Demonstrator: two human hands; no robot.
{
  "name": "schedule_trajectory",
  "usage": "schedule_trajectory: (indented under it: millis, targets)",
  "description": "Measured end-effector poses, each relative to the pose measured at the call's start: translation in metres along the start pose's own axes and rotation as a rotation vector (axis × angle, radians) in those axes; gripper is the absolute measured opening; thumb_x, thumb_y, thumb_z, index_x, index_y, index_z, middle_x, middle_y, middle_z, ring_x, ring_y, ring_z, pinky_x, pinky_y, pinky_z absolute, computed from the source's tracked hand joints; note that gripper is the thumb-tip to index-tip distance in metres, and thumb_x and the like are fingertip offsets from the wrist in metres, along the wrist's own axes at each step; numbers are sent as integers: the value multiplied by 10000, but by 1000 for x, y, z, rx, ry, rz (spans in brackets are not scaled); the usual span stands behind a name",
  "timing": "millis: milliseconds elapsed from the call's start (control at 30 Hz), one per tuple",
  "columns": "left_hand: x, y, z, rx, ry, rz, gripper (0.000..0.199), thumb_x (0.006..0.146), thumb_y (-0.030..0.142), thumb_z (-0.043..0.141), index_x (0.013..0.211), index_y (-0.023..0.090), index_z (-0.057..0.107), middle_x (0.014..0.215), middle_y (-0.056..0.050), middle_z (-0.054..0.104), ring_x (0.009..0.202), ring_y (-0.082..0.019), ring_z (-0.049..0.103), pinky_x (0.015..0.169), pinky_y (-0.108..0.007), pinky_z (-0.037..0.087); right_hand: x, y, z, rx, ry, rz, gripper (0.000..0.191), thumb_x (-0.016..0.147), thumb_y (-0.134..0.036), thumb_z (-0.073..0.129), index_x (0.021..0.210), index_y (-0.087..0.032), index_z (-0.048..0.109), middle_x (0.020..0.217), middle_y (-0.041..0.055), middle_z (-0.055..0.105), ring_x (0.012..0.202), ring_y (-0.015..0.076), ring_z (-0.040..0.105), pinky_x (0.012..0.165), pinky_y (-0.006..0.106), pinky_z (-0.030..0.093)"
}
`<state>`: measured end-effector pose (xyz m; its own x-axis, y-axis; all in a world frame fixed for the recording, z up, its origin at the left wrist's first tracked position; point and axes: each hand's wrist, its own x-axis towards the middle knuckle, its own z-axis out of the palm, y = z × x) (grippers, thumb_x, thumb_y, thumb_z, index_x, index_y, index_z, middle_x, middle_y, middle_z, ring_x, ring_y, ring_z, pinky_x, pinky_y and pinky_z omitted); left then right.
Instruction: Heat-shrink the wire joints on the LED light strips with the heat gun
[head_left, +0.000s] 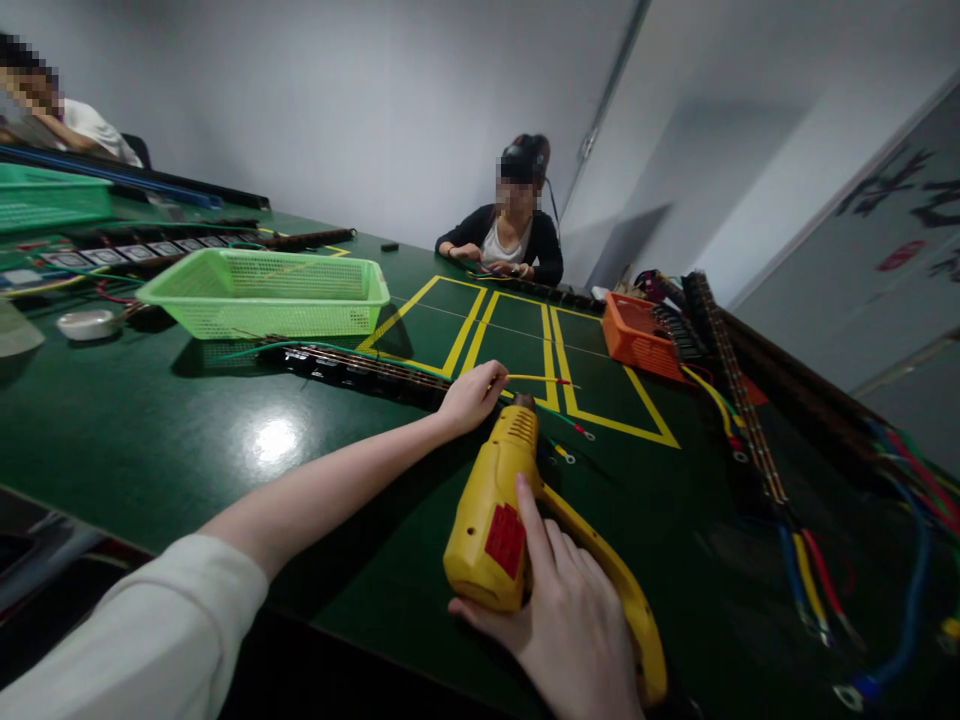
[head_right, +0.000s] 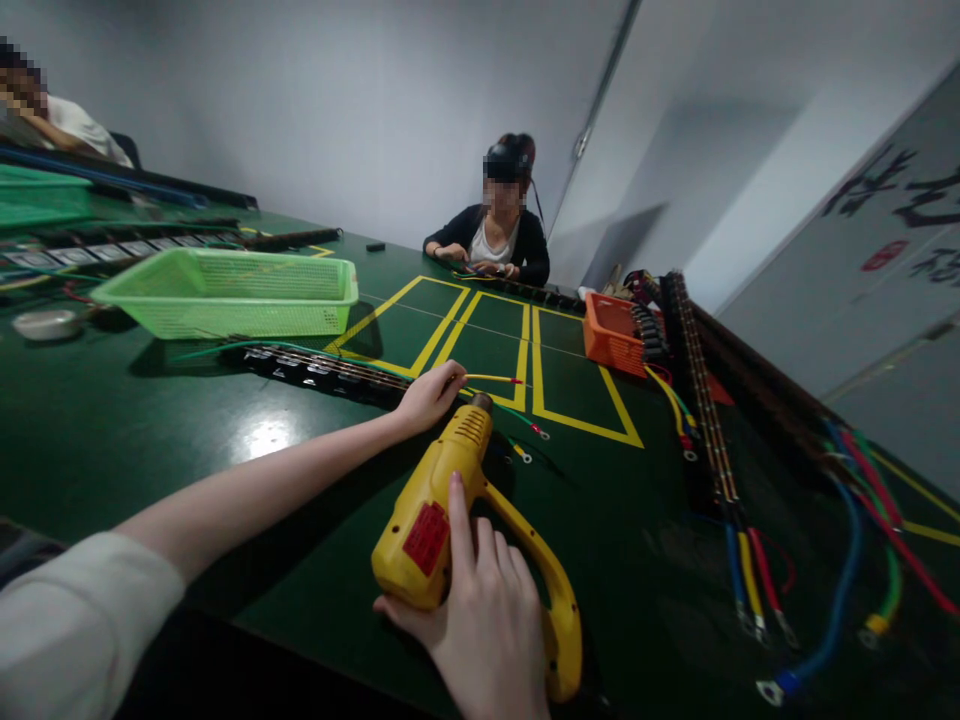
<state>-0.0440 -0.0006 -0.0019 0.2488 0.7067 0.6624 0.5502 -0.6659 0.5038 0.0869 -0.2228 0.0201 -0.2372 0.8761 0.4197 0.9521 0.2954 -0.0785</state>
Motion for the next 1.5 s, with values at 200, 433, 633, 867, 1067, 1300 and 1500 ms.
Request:
schedule_trajectory:
  millis: [200,433,633,867,1067,1300,1500]
  targets:
    - [0,4,-3,-26,3,-14,143,932,278,395,908,181,498,833,-21,578,762,-146,542,685,-248,423,-13,20,-4,-55,19,46,1097,630,-805,510,1470,-189,167,993,101,651,799,268,629,680,387,512]
    - [-1,2,-2,-42,12,7,153,934,289,384,911,187,495,845,-24,576,773,-148,539,690,-251,424,-21,32,-9,-105,33,57,1061,678,-784,483,1474,-170,144,998,113,655,774,261,634,657,376,520]
    - [-1,2,-1,-18,12,15,148,932,282,393,906,183,500,854,-27,582,784,-149,545,697,-248,424,-20,29,-9,-93,28,63,1057,681,-777,490,1473,-169,143,997,118,653,784,270,632,668,387,519]
    - [-1,1,0,-17,24,35,138,932,264,402,901,176,503,832,-24,580,766,-140,542,694,-240,420,-2,8,-1,-16,-6,49,1096,649,-806,481,1470,-162,147,1017,125,635,816,279,615,698,401,499]
    - [0,1,0,-20,15,31,139,932,264,404,900,176,506,845,-27,585,787,-140,547,718,-241,427,7,-7,2,17,-3,29,1089,639,-830,443,1453,-142,221,894,85,601,740,247,581,678,398,480]
    - [-1,-2,1,-34,21,38,155,941,276,385,918,182,506,877,-28,583,814,-140,546,734,-240,428,3,-7,-4,22,-17,72,1127,591,-767,595,1461,-174,194,917,70,606,767,252,586,696,400,485]
    - [-2,2,-3,-30,7,36,159,942,282,381,902,181,497,871,-26,580,805,-142,545,720,-240,422,-6,7,-10,-26,-38,135,1154,557,-694,691,1463,-209,167,966,71,632,784,262,603,702,391,490]
